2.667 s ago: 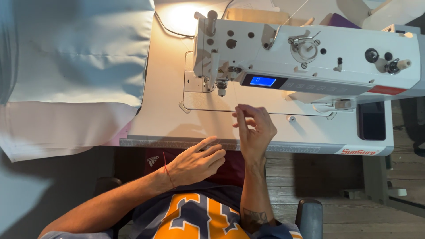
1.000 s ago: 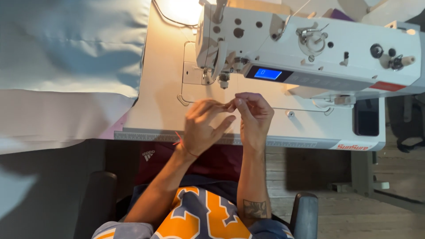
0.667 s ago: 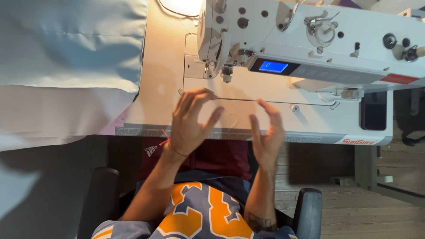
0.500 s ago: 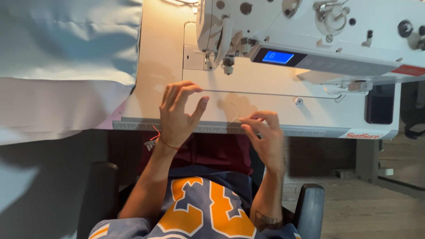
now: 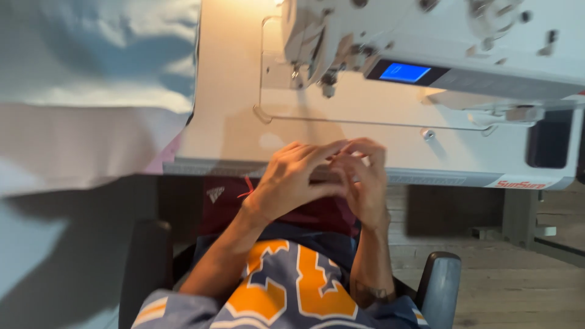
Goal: Threading an industrial sewing machine and guiding the thread through the upper tension discs and guides.
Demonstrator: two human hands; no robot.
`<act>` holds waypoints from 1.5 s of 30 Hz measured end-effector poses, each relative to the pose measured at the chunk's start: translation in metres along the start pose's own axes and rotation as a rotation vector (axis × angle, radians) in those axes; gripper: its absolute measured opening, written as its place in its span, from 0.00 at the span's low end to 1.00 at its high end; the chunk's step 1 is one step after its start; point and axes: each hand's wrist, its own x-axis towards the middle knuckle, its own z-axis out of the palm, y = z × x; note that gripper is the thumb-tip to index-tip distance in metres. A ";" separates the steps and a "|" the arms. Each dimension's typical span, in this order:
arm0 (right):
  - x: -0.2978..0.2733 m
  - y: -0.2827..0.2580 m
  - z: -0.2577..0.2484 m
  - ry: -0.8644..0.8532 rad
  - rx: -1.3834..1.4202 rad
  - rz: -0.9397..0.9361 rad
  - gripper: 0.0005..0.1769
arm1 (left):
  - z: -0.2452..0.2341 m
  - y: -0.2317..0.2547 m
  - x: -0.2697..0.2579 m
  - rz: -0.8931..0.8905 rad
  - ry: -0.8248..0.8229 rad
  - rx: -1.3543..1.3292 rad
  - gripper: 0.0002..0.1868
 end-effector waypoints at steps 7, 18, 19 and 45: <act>-0.004 0.000 -0.012 0.190 0.091 0.073 0.07 | -0.003 -0.006 -0.010 0.047 0.033 0.123 0.07; 0.018 -0.018 -0.017 0.174 0.299 0.124 0.16 | -0.009 0.005 0.005 0.145 0.047 0.400 0.09; 0.028 -0.027 -0.019 0.132 0.421 0.087 0.26 | -0.008 0.008 0.006 0.164 0.044 0.407 0.09; 0.023 -0.020 -0.016 0.177 0.727 0.217 0.08 | -0.040 0.012 0.008 0.102 0.206 0.323 0.12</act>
